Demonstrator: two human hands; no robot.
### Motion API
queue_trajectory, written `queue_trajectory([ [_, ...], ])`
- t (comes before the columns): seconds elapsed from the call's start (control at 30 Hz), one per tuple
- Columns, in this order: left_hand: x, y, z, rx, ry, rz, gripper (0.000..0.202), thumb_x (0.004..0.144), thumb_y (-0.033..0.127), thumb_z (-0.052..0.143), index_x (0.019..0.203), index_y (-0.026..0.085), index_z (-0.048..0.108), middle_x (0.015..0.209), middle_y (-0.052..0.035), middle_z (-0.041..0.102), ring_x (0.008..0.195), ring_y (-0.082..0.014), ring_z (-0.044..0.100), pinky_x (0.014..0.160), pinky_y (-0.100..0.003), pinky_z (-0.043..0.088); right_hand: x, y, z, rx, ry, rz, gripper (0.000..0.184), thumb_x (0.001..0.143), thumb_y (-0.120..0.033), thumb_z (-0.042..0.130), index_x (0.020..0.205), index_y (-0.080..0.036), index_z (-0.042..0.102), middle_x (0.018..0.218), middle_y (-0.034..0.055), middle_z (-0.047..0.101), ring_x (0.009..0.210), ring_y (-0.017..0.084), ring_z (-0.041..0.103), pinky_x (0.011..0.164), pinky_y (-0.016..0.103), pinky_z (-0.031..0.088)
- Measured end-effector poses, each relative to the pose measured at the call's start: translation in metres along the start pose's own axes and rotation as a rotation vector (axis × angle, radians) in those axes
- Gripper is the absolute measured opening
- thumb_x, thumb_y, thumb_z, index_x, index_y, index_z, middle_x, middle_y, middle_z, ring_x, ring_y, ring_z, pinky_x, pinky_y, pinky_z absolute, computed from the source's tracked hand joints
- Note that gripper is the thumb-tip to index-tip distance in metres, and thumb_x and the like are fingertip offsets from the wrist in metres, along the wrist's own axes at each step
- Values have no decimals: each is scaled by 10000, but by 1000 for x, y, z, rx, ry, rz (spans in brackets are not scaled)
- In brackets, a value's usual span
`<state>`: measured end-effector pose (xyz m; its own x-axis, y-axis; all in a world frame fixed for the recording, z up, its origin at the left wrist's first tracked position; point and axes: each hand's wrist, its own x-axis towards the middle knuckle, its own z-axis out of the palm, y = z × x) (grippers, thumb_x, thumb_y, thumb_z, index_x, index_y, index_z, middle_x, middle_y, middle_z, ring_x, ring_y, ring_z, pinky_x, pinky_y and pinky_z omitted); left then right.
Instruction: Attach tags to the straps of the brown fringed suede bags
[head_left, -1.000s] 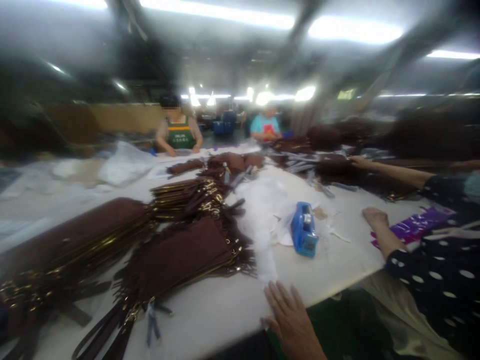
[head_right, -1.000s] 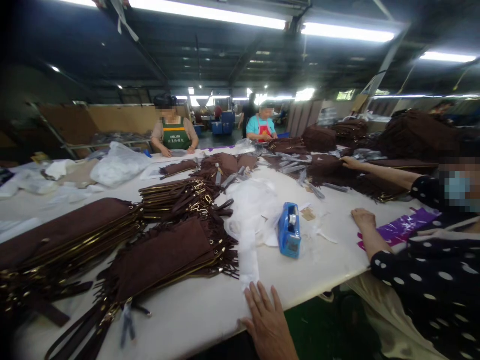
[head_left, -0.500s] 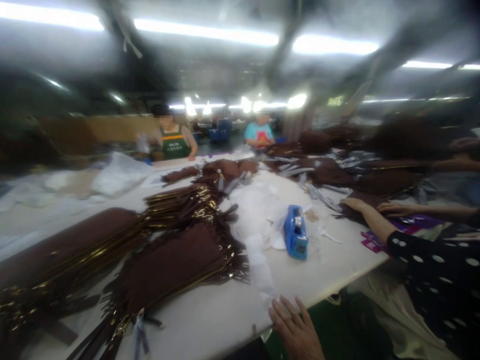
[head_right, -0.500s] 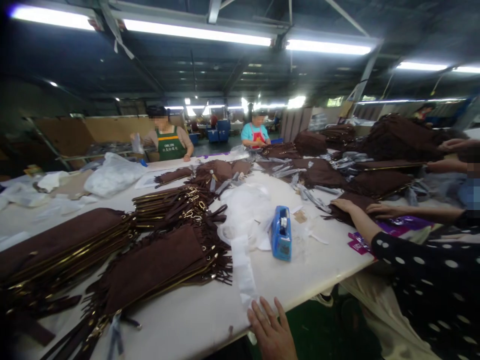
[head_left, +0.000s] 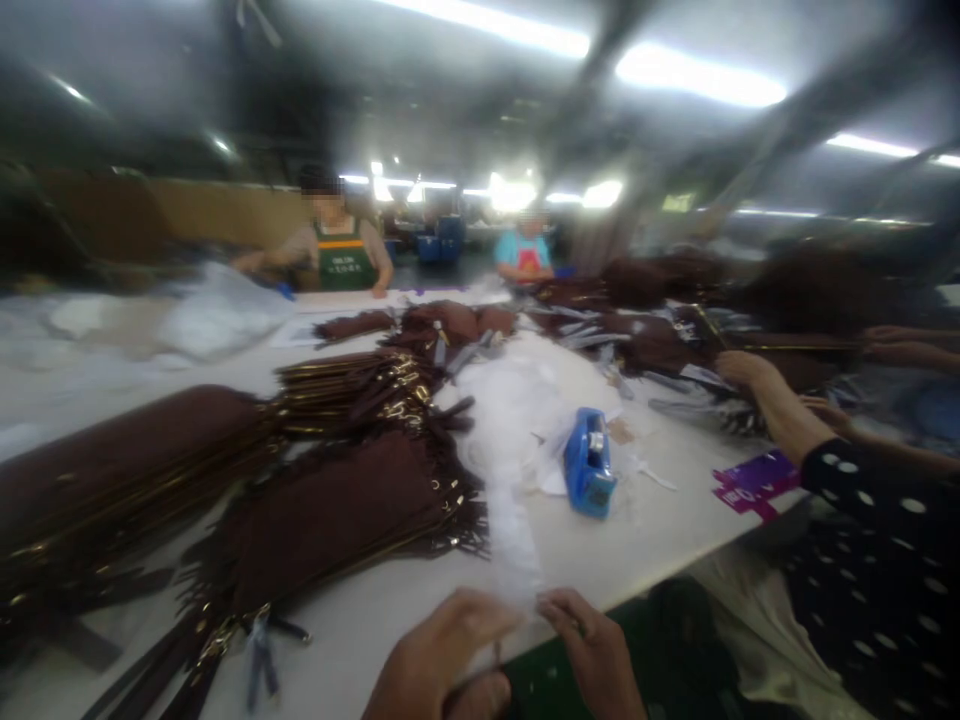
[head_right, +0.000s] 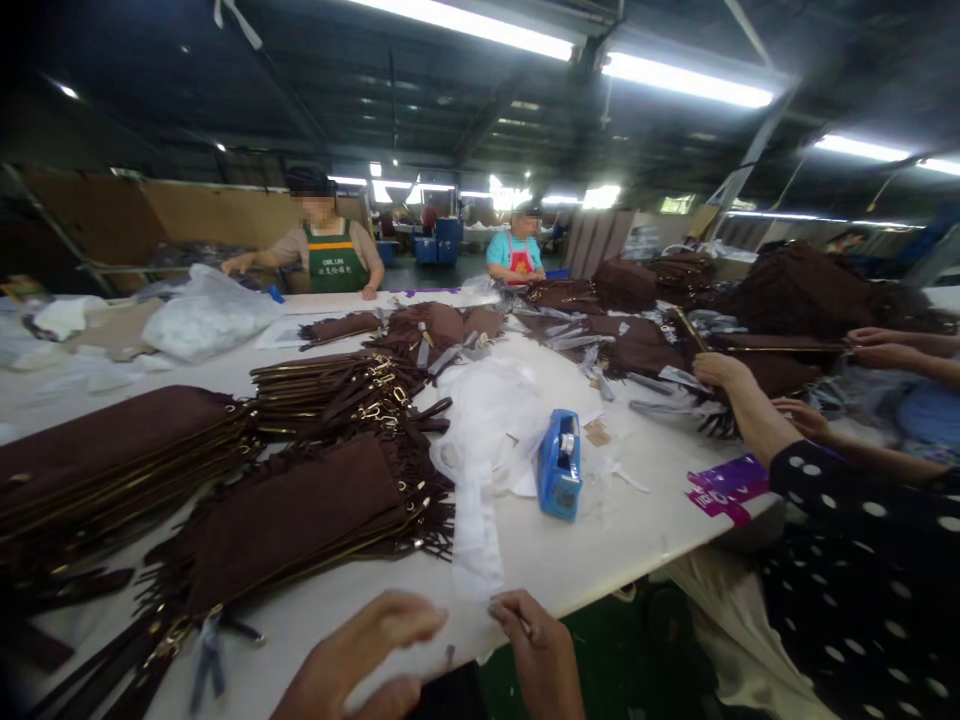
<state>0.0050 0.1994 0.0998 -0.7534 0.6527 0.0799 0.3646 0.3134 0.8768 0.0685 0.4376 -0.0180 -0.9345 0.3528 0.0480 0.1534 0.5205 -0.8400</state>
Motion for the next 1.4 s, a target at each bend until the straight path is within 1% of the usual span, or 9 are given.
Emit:
queue_trajectory([
  [0.17,58,-34,15,41,-102,69,708,803,232,621,1453,275,344,1544,-64,315,1405,-258,281,1182,-434,214,32,-45,-21,190,-108,33,301,854,-480,576,741,-206,628,718,-18,623,732,168,560,674,241,424],
  [0.3,91,-36,20,-149,-180,9,438,702,220,701,1138,194,659,1145,-57,670,1095,-239,570,970,-340,427,44,-65,-33,240,-113,-10,329,833,-498,591,702,-197,592,645,-32,562,641,142,505,624,243,397],
  [0.43,97,-30,15,-239,-119,-89,97,673,209,682,741,140,688,737,-11,675,751,-190,600,667,-276,420,52,-72,-40,200,-30,-11,359,815,-512,610,652,-198,552,601,-36,543,597,137,489,596,247,388],
  [0.57,92,-27,6,-119,-4,-118,72,698,217,663,684,147,655,699,-10,660,721,-186,581,646,-279,371,62,-77,-39,208,50,-6,394,795,-537,620,610,-203,520,557,-37,516,562,140,492,572,253,395],
  [0.7,77,-11,-10,203,90,-58,128,794,224,627,680,167,625,736,-24,659,751,-194,565,665,-303,325,63,-90,-38,318,-52,-17,378,812,-547,586,685,-191,588,656,2,588,618,157,534,608,266,441],
  [0.83,47,10,-33,558,99,66,143,883,171,523,773,163,614,822,-79,665,824,-240,560,726,-350,328,56,-113,-29,383,-152,-60,367,816,-540,584,708,-191,608,682,12,574,668,167,533,635,269,453],
  [0.93,15,17,-55,650,51,-9,157,893,160,490,817,163,628,820,-95,679,800,-251,581,716,-359,332,51,-132,-6,404,-229,-103,395,809,-562,576,647,-201,568,637,0,529,646,163,518,607,260,445],
  [1.17,-107,-19,-110,-112,161,-542,227,639,280,776,821,191,674,687,48,596,650,-139,525,541,-223,325,49,-154,69,377,-406,-105,384,805,-569,569,674,-208,577,640,-3,538,598,150,502,579,256,417],
  [1.4,-224,-66,-110,-313,431,-734,228,707,356,662,663,148,578,515,58,495,426,-91,419,434,-209,282,37,-153,123,256,-560,-95,374,825,-559,561,699,-207,587,641,-9,568,586,143,504,573,264,389],
])
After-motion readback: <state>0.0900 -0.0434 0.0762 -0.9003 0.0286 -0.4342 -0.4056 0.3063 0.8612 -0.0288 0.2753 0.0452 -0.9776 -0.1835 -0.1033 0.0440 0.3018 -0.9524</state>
